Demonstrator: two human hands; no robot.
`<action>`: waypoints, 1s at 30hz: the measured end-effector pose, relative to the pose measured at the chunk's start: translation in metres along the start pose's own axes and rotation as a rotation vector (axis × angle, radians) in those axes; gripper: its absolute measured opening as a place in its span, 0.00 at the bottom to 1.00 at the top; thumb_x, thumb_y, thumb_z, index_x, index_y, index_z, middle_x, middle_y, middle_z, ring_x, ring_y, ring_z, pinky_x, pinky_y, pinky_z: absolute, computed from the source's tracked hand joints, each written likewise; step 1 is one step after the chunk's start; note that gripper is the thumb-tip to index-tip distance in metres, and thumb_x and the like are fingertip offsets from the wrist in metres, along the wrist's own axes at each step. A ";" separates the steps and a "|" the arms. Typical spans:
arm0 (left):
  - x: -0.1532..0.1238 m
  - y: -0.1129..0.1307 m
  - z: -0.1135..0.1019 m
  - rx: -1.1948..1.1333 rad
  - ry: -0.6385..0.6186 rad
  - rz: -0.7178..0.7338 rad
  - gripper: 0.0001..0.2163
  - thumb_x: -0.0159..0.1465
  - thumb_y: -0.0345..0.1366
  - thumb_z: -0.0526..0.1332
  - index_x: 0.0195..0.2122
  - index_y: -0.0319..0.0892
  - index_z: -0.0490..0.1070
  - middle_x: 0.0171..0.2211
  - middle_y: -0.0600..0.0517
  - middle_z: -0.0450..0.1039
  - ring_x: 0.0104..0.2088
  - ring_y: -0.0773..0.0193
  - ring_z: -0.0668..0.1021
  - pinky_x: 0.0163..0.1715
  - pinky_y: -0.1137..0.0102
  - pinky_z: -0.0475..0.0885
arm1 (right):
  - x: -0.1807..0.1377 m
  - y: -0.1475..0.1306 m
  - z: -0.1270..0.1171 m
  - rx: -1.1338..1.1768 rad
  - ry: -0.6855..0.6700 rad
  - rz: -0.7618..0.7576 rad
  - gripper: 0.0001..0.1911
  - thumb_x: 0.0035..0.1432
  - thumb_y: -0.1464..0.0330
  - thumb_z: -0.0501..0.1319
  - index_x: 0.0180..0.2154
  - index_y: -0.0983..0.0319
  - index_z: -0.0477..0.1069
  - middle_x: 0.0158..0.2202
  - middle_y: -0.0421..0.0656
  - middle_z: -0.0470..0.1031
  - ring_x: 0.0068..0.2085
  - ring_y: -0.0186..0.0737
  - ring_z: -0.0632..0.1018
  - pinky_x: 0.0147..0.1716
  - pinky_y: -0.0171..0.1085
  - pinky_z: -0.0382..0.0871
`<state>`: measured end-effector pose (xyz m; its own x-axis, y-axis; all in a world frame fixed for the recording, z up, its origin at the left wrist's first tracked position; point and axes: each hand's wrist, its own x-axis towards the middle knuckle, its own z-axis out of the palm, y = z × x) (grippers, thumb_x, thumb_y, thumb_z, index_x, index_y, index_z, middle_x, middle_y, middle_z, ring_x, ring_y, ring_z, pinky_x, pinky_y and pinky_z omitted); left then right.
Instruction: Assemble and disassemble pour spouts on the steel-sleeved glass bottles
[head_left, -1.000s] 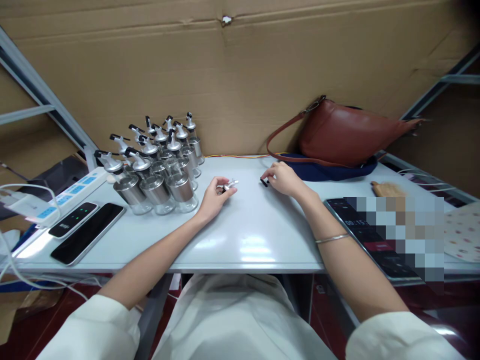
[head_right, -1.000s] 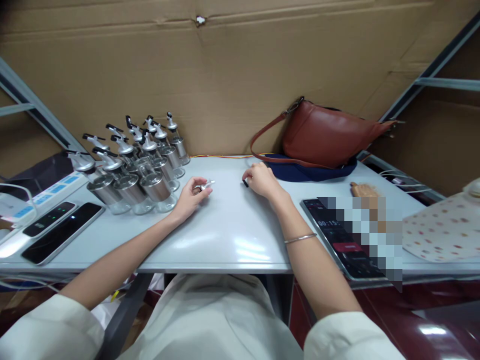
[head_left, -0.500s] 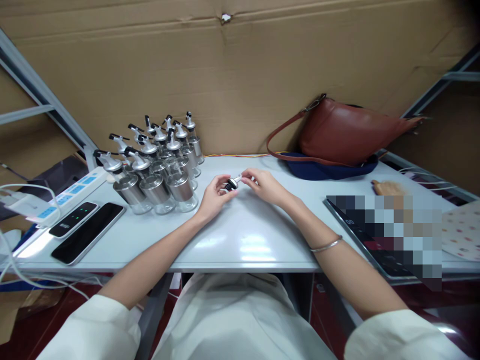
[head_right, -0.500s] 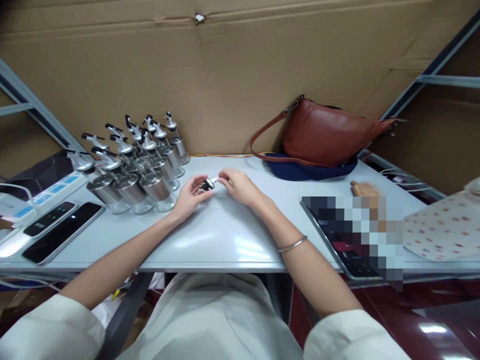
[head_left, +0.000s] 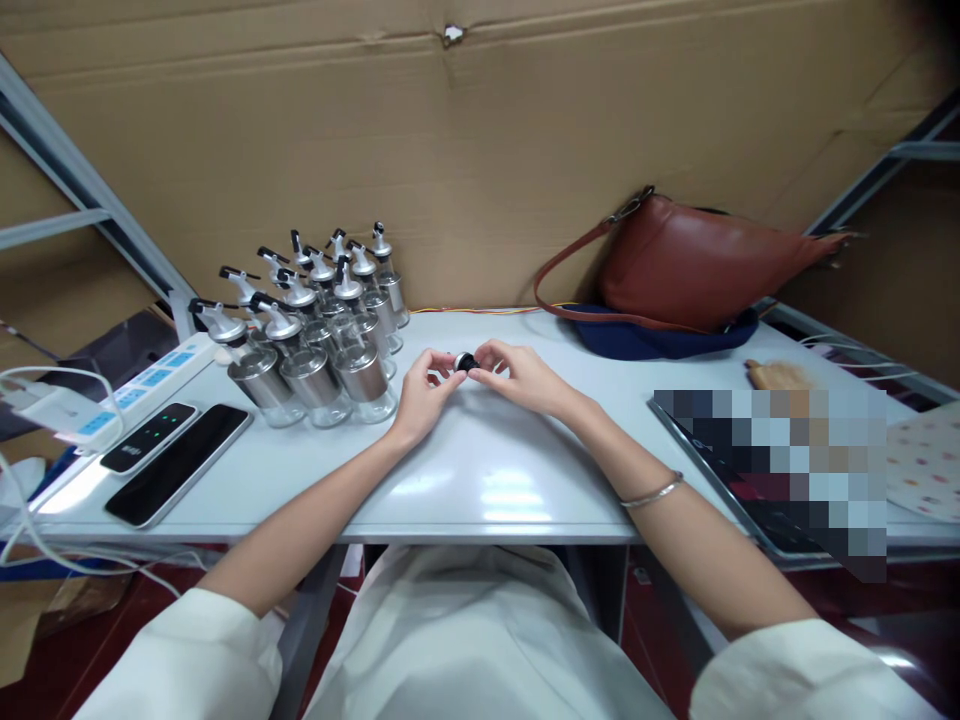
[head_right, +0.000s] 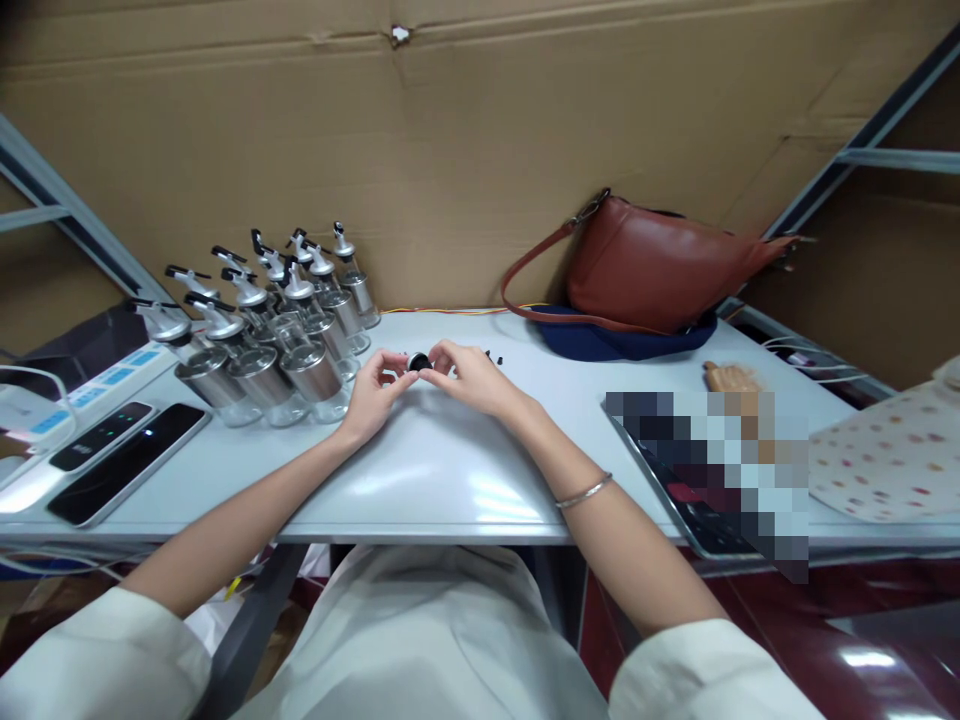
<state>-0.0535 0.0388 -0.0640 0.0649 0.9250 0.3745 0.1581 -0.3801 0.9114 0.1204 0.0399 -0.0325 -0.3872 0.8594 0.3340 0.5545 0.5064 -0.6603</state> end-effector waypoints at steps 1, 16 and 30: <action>0.000 0.000 0.000 -0.008 -0.012 0.003 0.08 0.55 0.35 0.64 0.34 0.40 0.69 0.33 0.52 0.72 0.34 0.67 0.73 0.33 0.73 0.66 | 0.000 0.002 0.001 0.004 -0.006 0.007 0.11 0.55 0.61 0.59 0.36 0.63 0.69 0.29 0.43 0.75 0.31 0.37 0.74 0.34 0.36 0.67; 0.003 0.004 -0.012 0.449 -0.149 0.511 0.05 0.63 0.33 0.59 0.39 0.42 0.70 0.36 0.51 0.71 0.38 0.65 0.73 0.42 0.69 0.68 | 0.001 -0.002 -0.005 0.151 -0.034 0.207 0.15 0.58 0.61 0.47 0.24 0.61 0.60 0.21 0.37 0.63 0.26 0.32 0.65 0.30 0.34 0.58; -0.005 0.013 -0.005 0.736 -0.245 0.490 0.12 0.66 0.43 0.53 0.38 0.40 0.68 0.36 0.50 0.74 0.34 0.64 0.74 0.38 0.67 0.61 | 0.003 -0.004 0.003 0.118 -0.008 0.261 0.24 0.56 0.52 0.44 0.16 0.60 0.50 0.15 0.35 0.49 0.20 0.29 0.54 0.24 0.35 0.48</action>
<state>-0.0563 0.0289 -0.0535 0.4845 0.6662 0.5669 0.6399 -0.7118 0.2896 0.1147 0.0406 -0.0310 -0.2489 0.9587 0.1376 0.5465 0.2564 -0.7972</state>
